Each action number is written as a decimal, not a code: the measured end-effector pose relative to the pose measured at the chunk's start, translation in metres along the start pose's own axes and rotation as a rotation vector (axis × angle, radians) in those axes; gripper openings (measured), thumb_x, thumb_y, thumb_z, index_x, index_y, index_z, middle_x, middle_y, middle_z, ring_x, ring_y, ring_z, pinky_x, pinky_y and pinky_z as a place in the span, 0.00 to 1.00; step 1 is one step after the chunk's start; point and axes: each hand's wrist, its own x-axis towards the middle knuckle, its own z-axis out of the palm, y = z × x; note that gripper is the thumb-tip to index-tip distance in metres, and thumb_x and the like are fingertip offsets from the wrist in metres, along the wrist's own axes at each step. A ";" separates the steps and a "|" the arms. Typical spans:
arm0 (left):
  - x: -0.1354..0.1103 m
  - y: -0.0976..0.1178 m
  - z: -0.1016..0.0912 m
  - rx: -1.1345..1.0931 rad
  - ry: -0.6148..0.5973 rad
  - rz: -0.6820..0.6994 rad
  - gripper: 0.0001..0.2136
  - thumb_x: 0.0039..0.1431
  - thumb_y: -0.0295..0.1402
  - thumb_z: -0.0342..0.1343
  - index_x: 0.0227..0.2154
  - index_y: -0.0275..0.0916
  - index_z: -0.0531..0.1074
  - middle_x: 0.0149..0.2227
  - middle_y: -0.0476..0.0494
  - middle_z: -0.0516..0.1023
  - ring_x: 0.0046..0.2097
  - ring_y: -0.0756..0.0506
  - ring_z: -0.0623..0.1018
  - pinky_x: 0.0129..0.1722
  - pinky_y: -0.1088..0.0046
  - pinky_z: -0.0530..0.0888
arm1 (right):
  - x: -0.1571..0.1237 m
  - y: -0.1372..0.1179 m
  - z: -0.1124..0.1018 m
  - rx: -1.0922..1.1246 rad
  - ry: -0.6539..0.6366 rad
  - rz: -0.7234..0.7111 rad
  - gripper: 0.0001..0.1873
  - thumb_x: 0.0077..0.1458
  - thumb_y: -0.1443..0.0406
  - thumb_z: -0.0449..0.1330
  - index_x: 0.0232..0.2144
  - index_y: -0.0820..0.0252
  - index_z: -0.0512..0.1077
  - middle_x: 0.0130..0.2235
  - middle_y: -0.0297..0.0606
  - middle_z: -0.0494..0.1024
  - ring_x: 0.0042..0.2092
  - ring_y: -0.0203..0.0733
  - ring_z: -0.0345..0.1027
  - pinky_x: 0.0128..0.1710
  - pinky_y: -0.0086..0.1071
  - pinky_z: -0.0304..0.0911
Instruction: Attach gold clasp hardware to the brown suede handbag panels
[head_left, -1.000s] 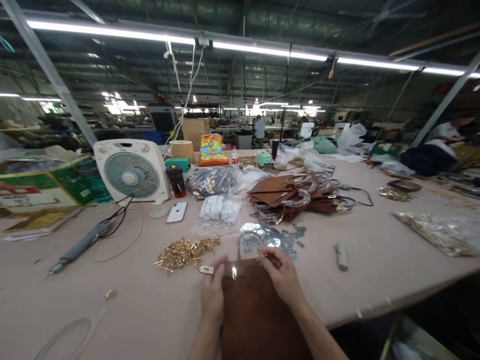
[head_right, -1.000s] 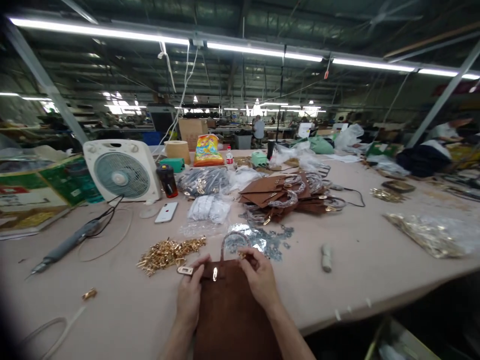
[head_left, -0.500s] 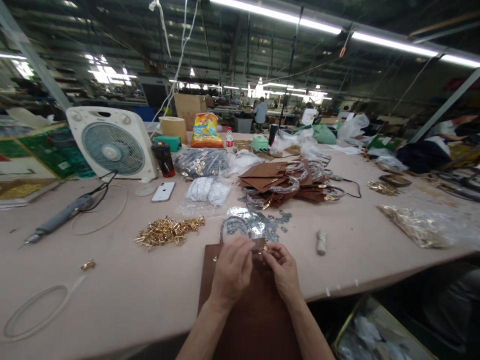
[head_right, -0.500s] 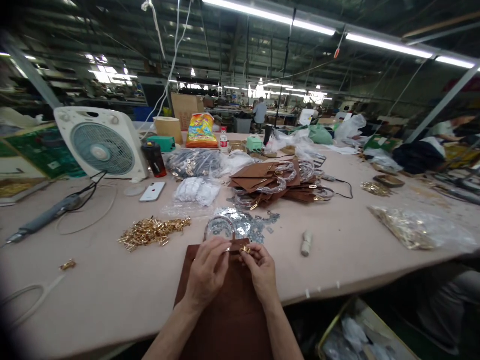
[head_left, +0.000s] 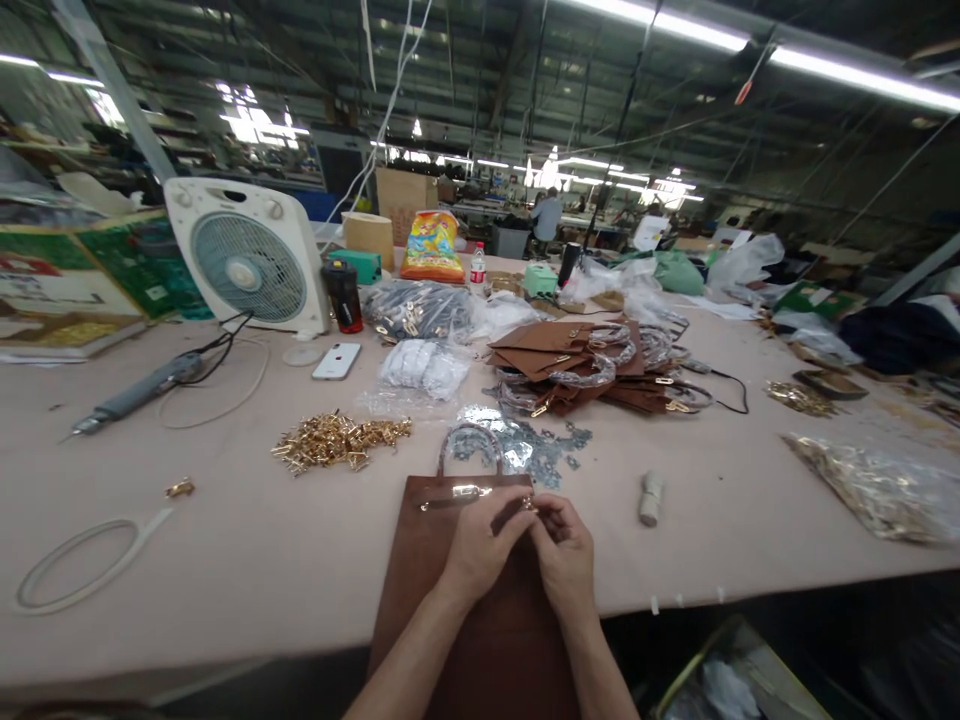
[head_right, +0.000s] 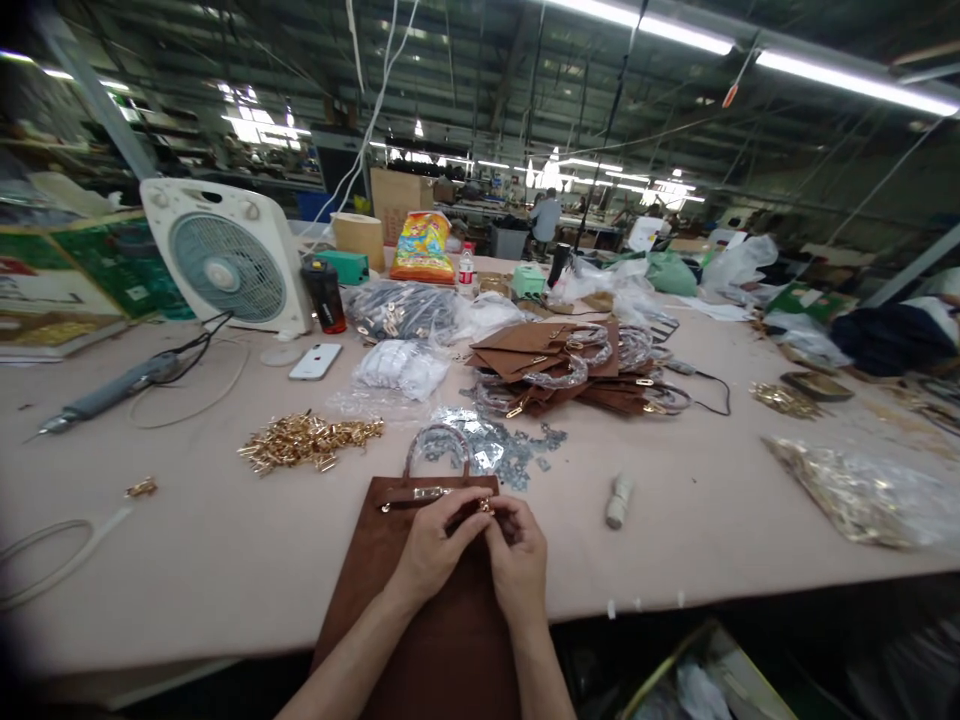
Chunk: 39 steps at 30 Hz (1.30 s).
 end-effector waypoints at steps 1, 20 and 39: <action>0.000 0.001 0.000 -0.021 -0.009 0.000 0.12 0.68 0.33 0.60 0.52 0.47 0.78 0.53 0.47 0.83 0.54 0.44 0.81 0.57 0.67 0.77 | 0.000 -0.001 -0.001 0.003 0.013 -0.003 0.12 0.58 0.60 0.69 0.43 0.56 0.78 0.43 0.40 0.83 0.45 0.45 0.79 0.47 0.36 0.75; 0.000 -0.005 0.002 0.059 0.146 0.180 0.06 0.68 0.33 0.60 0.42 0.44 0.81 0.48 0.43 0.84 0.51 0.42 0.83 0.53 0.63 0.80 | 0.001 -0.012 -0.001 -0.034 0.006 -0.043 0.10 0.60 0.57 0.68 0.40 0.56 0.80 0.41 0.38 0.81 0.43 0.44 0.76 0.45 0.32 0.73; -0.001 -0.007 0.003 -0.059 0.100 0.021 0.09 0.66 0.36 0.62 0.46 0.43 0.81 0.48 0.43 0.85 0.50 0.42 0.83 0.54 0.63 0.81 | 0.003 -0.006 0.000 0.005 0.044 0.037 0.14 0.57 0.54 0.70 0.39 0.57 0.80 0.37 0.37 0.82 0.36 0.42 0.76 0.38 0.32 0.73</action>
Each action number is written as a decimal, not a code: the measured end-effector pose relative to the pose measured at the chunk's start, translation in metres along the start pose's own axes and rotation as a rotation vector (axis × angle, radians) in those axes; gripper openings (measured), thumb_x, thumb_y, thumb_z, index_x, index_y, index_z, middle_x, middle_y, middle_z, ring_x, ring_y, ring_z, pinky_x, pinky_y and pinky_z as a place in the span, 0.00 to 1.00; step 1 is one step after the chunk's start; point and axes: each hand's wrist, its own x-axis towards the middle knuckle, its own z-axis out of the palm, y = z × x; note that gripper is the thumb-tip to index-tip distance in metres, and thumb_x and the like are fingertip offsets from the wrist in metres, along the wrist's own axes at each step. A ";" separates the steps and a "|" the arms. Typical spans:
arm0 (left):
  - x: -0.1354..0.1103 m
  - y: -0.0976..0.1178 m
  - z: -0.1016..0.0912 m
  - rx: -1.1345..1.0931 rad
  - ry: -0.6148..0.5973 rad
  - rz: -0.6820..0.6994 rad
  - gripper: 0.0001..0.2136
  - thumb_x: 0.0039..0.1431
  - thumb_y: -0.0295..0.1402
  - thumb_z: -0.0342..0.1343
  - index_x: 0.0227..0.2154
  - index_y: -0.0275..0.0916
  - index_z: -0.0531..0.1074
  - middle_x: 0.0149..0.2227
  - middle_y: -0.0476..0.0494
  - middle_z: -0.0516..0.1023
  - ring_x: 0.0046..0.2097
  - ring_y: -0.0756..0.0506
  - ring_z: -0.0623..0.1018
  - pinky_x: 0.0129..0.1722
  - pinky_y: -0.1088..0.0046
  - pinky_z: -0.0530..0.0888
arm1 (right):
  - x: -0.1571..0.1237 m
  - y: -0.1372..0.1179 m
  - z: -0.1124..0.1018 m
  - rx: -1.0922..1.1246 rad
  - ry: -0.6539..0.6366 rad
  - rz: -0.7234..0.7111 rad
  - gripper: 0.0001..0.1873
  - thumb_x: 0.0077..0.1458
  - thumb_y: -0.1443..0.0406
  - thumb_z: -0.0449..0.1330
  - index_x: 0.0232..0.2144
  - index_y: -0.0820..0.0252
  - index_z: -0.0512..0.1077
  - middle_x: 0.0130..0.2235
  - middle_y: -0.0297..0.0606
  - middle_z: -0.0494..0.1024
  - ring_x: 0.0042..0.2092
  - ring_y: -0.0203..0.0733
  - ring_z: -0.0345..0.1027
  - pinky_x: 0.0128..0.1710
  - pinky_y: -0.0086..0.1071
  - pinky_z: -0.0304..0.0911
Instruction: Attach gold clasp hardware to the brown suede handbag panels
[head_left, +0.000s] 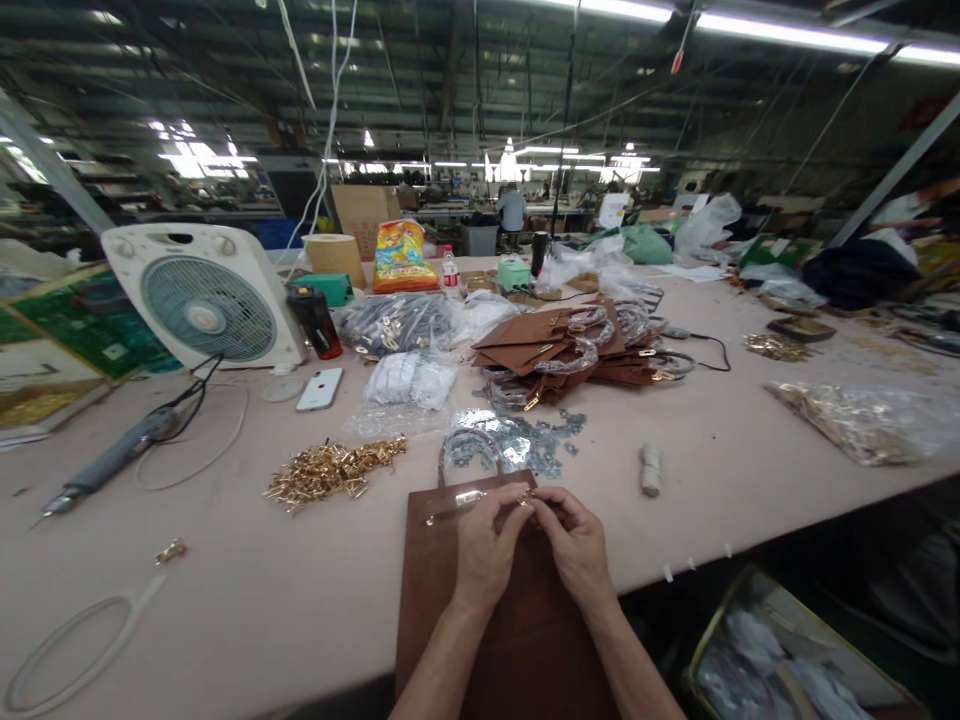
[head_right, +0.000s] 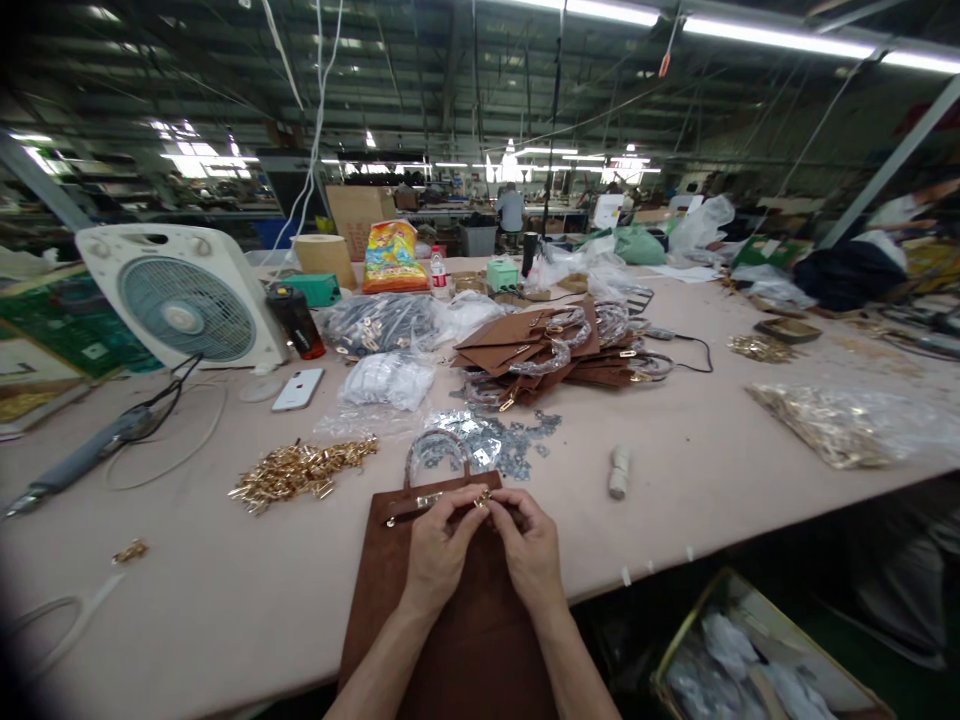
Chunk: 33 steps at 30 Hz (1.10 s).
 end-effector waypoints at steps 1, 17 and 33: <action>0.000 0.000 0.000 -0.006 -0.007 -0.028 0.09 0.67 0.37 0.62 0.47 0.43 0.81 0.47 0.43 0.85 0.48 0.42 0.84 0.52 0.64 0.82 | 0.000 0.000 0.000 0.004 -0.012 0.001 0.14 0.57 0.54 0.70 0.39 0.57 0.80 0.36 0.37 0.82 0.36 0.41 0.76 0.38 0.32 0.73; -0.001 0.004 0.002 0.083 -0.004 0.022 0.11 0.67 0.38 0.61 0.49 0.44 0.80 0.48 0.44 0.85 0.50 0.42 0.84 0.53 0.64 0.81 | 0.000 -0.002 -0.001 -0.092 0.038 -0.172 0.07 0.61 0.58 0.67 0.38 0.55 0.81 0.41 0.39 0.81 0.45 0.45 0.75 0.45 0.34 0.72; -0.002 0.000 0.002 0.123 -0.036 0.027 0.09 0.70 0.37 0.58 0.48 0.43 0.77 0.47 0.45 0.84 0.49 0.44 0.83 0.51 0.69 0.80 | 0.001 -0.005 -0.001 -0.141 0.020 -0.234 0.06 0.62 0.59 0.66 0.39 0.52 0.82 0.41 0.39 0.80 0.44 0.46 0.75 0.45 0.36 0.72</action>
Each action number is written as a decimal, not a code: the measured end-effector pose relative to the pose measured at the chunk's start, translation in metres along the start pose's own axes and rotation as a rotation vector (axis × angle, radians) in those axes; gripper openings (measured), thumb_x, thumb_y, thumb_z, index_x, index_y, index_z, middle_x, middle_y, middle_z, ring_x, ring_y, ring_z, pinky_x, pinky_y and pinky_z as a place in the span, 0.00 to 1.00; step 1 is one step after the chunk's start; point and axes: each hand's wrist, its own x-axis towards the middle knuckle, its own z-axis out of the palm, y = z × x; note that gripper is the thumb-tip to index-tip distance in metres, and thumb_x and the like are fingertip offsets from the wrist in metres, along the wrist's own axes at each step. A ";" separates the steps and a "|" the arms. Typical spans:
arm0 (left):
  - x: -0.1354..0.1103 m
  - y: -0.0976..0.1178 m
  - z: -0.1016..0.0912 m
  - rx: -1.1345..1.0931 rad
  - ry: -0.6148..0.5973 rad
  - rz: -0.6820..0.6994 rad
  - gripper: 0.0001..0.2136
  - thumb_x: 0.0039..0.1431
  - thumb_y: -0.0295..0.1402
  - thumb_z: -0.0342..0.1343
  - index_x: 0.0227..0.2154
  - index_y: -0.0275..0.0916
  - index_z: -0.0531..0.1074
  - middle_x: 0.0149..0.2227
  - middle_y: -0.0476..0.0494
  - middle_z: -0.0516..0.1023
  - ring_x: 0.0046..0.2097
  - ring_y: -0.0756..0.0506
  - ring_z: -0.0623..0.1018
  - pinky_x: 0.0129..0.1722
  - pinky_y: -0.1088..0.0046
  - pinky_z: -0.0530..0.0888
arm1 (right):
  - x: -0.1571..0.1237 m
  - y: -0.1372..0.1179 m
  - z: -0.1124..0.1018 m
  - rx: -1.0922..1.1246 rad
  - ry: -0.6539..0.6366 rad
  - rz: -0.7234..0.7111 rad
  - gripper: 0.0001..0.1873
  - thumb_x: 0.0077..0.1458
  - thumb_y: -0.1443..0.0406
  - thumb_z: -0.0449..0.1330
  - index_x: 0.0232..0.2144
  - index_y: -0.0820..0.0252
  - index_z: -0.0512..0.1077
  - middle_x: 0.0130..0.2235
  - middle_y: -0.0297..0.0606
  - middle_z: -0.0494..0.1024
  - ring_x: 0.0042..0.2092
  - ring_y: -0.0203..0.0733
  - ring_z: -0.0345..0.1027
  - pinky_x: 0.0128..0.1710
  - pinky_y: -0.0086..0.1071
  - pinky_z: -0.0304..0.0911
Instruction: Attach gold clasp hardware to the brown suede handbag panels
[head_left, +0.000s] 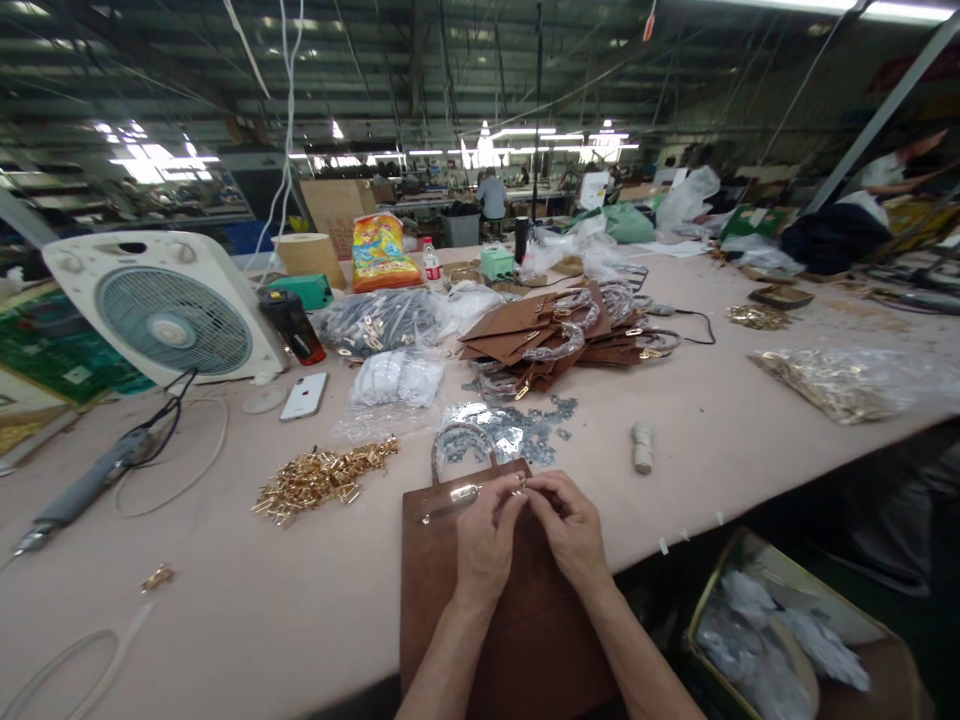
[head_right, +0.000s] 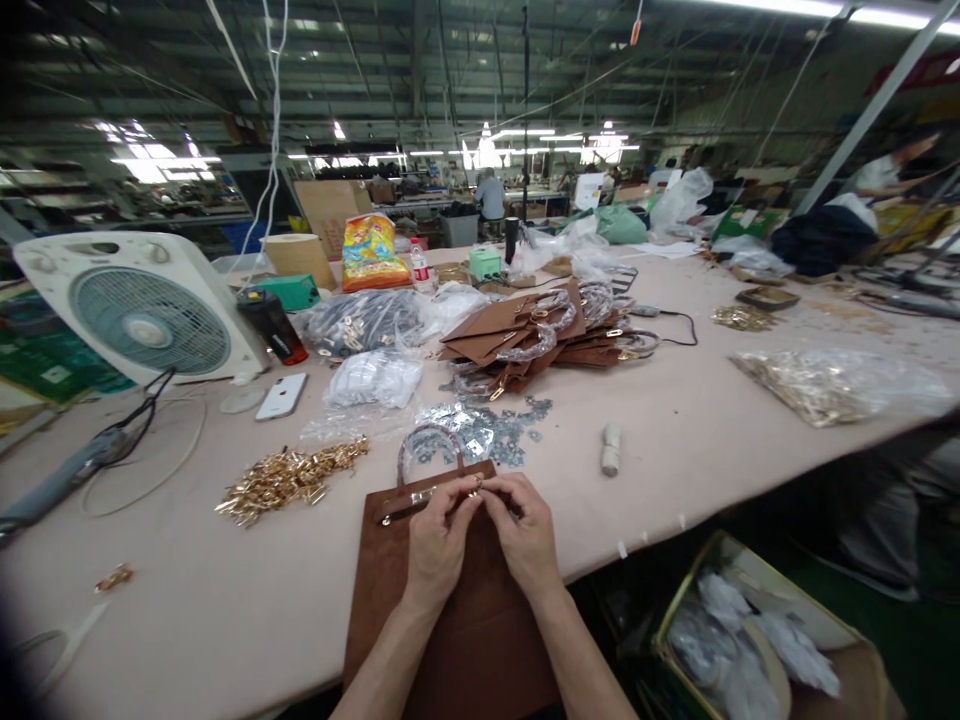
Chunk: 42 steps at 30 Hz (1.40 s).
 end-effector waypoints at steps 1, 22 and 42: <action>0.000 0.000 0.000 0.011 -0.007 0.012 0.09 0.70 0.36 0.57 0.50 0.44 0.77 0.48 0.45 0.84 0.49 0.44 0.83 0.52 0.69 0.80 | 0.000 0.000 0.000 0.010 0.007 0.010 0.07 0.62 0.59 0.66 0.40 0.52 0.82 0.41 0.39 0.80 0.44 0.46 0.75 0.44 0.36 0.72; 0.000 0.000 0.000 -0.154 -0.004 -0.119 0.11 0.69 0.36 0.57 0.49 0.40 0.80 0.40 0.46 0.87 0.34 0.47 0.86 0.37 0.76 0.83 | -0.008 0.003 0.003 -0.057 -0.076 0.118 0.11 0.65 0.56 0.63 0.38 0.56 0.73 0.36 0.34 0.75 0.36 0.40 0.71 0.38 0.32 0.70; 0.002 -0.002 -0.007 -0.270 -0.035 -0.188 0.14 0.68 0.41 0.59 0.49 0.39 0.81 0.31 0.48 0.84 0.29 0.49 0.82 0.34 0.77 0.80 | -0.004 0.000 -0.003 -0.107 -0.116 -0.106 0.07 0.69 0.62 0.59 0.44 0.53 0.78 0.45 0.40 0.76 0.49 0.45 0.72 0.50 0.38 0.68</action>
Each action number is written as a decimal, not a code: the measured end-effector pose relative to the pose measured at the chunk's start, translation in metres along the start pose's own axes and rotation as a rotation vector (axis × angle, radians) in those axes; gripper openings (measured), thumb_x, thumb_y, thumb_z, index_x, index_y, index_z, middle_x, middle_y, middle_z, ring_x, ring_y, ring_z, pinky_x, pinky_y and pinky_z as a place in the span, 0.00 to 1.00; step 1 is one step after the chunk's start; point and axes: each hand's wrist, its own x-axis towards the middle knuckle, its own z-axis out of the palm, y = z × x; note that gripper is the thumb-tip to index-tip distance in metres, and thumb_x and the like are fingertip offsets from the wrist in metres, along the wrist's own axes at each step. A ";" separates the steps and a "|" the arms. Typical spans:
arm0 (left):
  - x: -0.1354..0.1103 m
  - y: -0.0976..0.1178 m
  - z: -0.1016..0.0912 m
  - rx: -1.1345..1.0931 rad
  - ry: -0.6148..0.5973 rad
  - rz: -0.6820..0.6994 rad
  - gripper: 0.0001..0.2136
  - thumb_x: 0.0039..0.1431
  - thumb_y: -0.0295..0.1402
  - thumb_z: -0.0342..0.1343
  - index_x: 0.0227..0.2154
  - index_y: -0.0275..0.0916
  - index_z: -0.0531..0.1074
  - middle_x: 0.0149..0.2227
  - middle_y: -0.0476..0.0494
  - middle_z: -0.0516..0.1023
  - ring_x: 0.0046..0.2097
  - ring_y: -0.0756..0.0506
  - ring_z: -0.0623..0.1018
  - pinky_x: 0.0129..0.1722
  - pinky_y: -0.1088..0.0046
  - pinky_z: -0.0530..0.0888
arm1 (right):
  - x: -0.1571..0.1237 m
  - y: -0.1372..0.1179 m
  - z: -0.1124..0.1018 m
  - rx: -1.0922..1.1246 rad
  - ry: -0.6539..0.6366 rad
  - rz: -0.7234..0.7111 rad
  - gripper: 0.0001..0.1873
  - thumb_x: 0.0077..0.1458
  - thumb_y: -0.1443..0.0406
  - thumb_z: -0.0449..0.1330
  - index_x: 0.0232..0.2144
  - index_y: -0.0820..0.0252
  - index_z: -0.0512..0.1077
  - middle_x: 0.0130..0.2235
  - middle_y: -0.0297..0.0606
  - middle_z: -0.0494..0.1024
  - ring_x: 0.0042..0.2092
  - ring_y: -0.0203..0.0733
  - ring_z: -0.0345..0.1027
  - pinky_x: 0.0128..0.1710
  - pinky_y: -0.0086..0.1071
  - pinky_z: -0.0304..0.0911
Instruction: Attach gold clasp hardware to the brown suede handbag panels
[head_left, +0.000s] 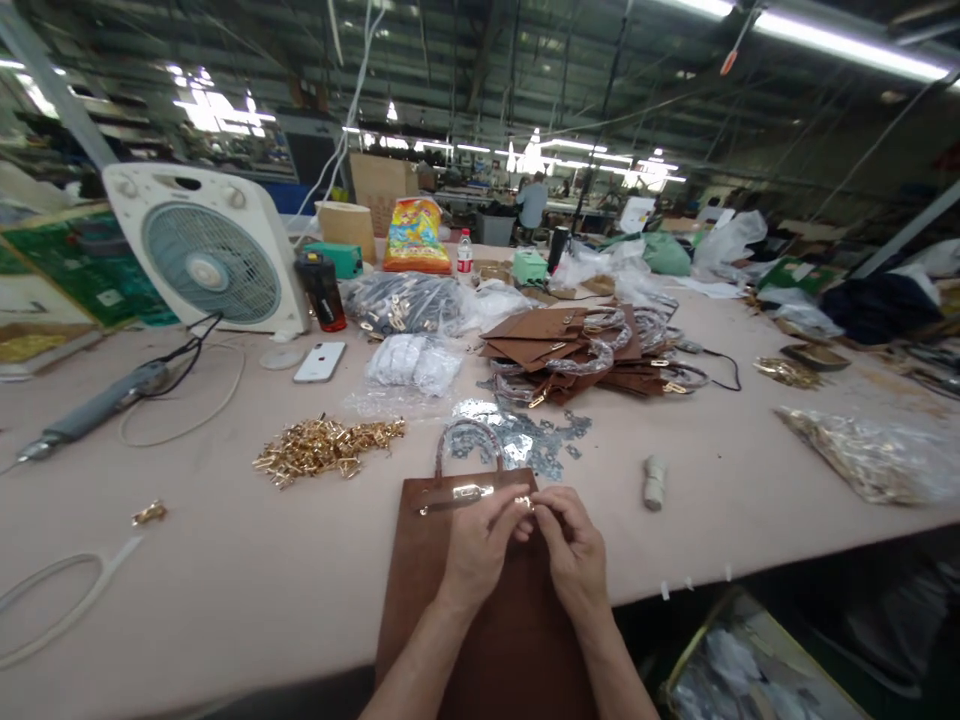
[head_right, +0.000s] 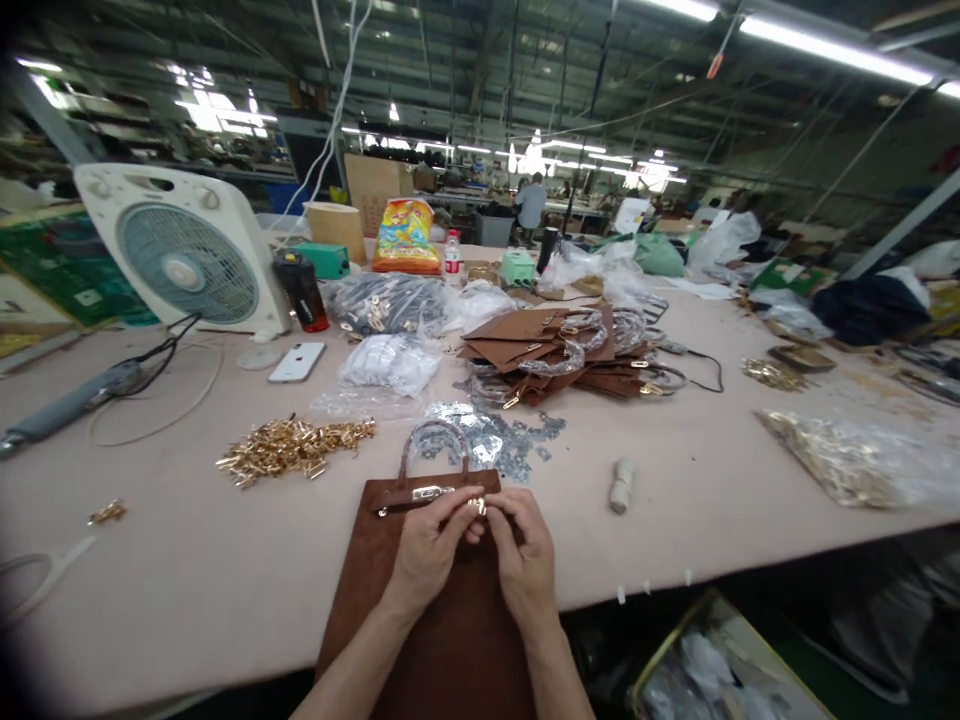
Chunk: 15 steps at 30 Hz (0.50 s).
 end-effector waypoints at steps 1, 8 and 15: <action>0.000 -0.001 0.000 0.010 0.002 0.006 0.14 0.68 0.41 0.59 0.50 0.39 0.81 0.31 0.48 0.84 0.29 0.50 0.82 0.34 0.77 0.80 | 0.001 0.001 -0.001 0.020 -0.005 0.006 0.07 0.68 0.62 0.61 0.43 0.53 0.79 0.44 0.40 0.77 0.48 0.45 0.72 0.49 0.38 0.69; 0.002 -0.004 0.002 0.063 -0.031 -0.016 0.17 0.69 0.43 0.57 0.50 0.37 0.80 0.27 0.49 0.80 0.26 0.51 0.78 0.29 0.79 0.77 | 0.003 0.002 -0.004 0.193 -0.007 0.151 0.07 0.64 0.59 0.65 0.39 0.52 0.83 0.38 0.38 0.79 0.39 0.43 0.74 0.40 0.35 0.71; 0.004 -0.004 0.002 0.095 -0.043 -0.056 0.18 0.69 0.45 0.57 0.49 0.36 0.81 0.22 0.51 0.75 0.22 0.53 0.73 0.25 0.80 0.72 | 0.005 -0.001 -0.007 0.230 -0.048 0.190 0.08 0.64 0.58 0.66 0.41 0.51 0.84 0.39 0.38 0.79 0.37 0.41 0.73 0.38 0.33 0.71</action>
